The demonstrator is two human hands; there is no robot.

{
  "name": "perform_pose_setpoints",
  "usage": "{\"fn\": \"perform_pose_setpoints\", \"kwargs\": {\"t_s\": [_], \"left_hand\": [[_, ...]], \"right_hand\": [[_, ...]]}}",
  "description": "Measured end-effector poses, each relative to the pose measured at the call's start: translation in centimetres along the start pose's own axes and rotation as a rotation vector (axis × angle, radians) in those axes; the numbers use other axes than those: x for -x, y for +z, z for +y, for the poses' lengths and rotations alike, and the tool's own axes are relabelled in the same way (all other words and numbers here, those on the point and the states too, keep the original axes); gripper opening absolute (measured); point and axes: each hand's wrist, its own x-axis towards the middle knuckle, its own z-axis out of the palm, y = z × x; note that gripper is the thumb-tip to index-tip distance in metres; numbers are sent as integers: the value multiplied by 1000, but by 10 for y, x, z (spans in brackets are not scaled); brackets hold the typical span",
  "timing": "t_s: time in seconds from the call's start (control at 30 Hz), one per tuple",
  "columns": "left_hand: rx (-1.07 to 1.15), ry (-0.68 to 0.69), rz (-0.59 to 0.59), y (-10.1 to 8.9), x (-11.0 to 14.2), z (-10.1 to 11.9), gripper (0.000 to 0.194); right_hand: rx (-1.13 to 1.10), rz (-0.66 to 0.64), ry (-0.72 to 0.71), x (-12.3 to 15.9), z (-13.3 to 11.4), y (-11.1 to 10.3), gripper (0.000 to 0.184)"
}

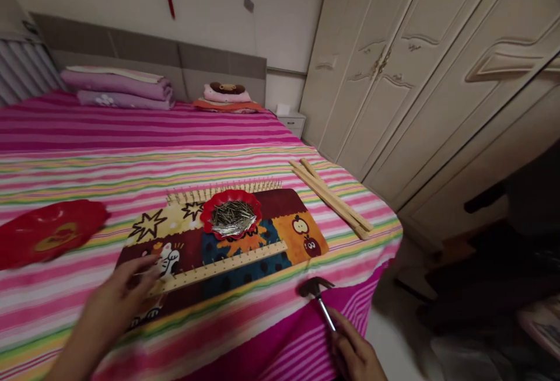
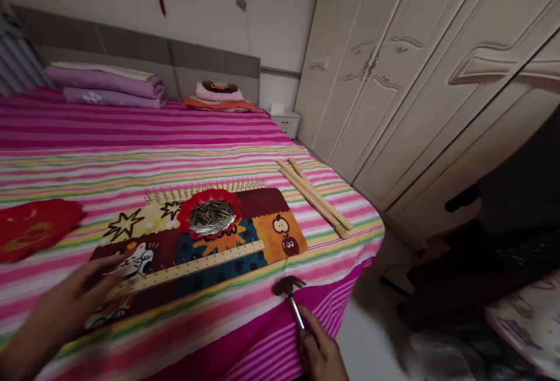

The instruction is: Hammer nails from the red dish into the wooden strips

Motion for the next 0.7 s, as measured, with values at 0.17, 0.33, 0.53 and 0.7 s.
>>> {"fn": "perform_pose_setpoints", "kwargs": {"t_s": [0.17, 0.33, 0.53, 0.7], "left_hand": [[-56, 281, -125, 58, -16, 76, 31], [-378, 384, -157, 105, -50, 109, 25], [-492, 379, -156, 137, -68, 121, 16], [-502, 369, -147, 131, -74, 124, 19]], "right_hand": [[-147, 77, 94, -14, 4, -7, 56], [-179, 90, 134, -20, 8, -7, 61], [-241, 91, 156, -19, 10, -11, 62], [-248, 107, 189, -18, 9, -15, 61]]}}
